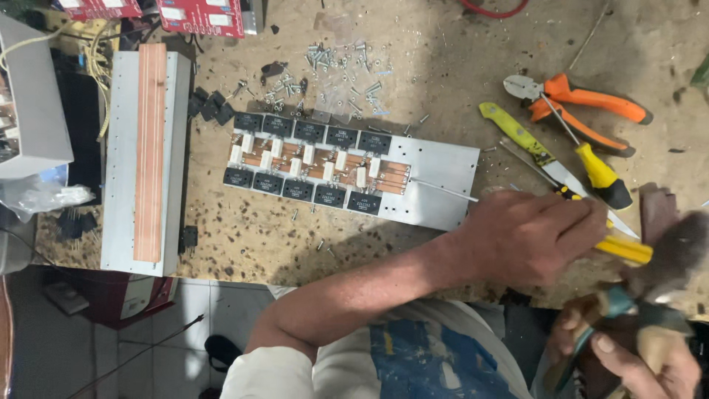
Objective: The person assembles electrical components onto a white metal plate using a yellow screwdriver to tighten screws. They handle copper busbars, black electrical modules, and small metal fasteners, occasionally using pliers to adjust parts.
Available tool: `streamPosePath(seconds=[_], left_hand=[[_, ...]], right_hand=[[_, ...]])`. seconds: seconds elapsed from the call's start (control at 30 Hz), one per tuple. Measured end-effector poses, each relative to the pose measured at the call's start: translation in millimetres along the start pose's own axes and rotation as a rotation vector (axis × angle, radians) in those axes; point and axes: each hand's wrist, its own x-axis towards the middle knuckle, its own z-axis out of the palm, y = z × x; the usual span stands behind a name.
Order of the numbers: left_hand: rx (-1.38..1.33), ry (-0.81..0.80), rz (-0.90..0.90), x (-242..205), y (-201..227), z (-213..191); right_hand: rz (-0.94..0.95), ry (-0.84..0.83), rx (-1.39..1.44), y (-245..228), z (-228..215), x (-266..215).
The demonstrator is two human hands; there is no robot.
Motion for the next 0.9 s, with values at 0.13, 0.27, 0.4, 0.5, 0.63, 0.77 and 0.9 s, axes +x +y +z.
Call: streamPosePath(seconds=[0.13,0.27,0.4,0.5,0.63,0.77,0.9], left_hand=[[-0.067,-0.001,-0.063,5,1,0],[-0.094,0.039,-0.101,7,-2,-1],[-0.049,0.133,-0.134,3,-5,11],[-0.014,0.178,-0.126,2,-8,12],[-0.106,0.076,-0.149,2,-14,12],[-0.09,0.166,-0.17,9,-15,8],[-0.072,0.124,-0.145,5,-17,9]], right_hand=[[0.084,0.36,-0.646,-14,17,-1],[0.043,0.362,-0.751,-22,36,11],[-0.148,0.263,-0.7,-7,6,7],[-0.106,0.299,-0.74,-11,23,8],[-0.051,0.322,-0.858,-6,-31,0],[0.0,0.418,-0.563,19,-121,-8],[-0.294,0.323,-1.248,-4,-4,49]])
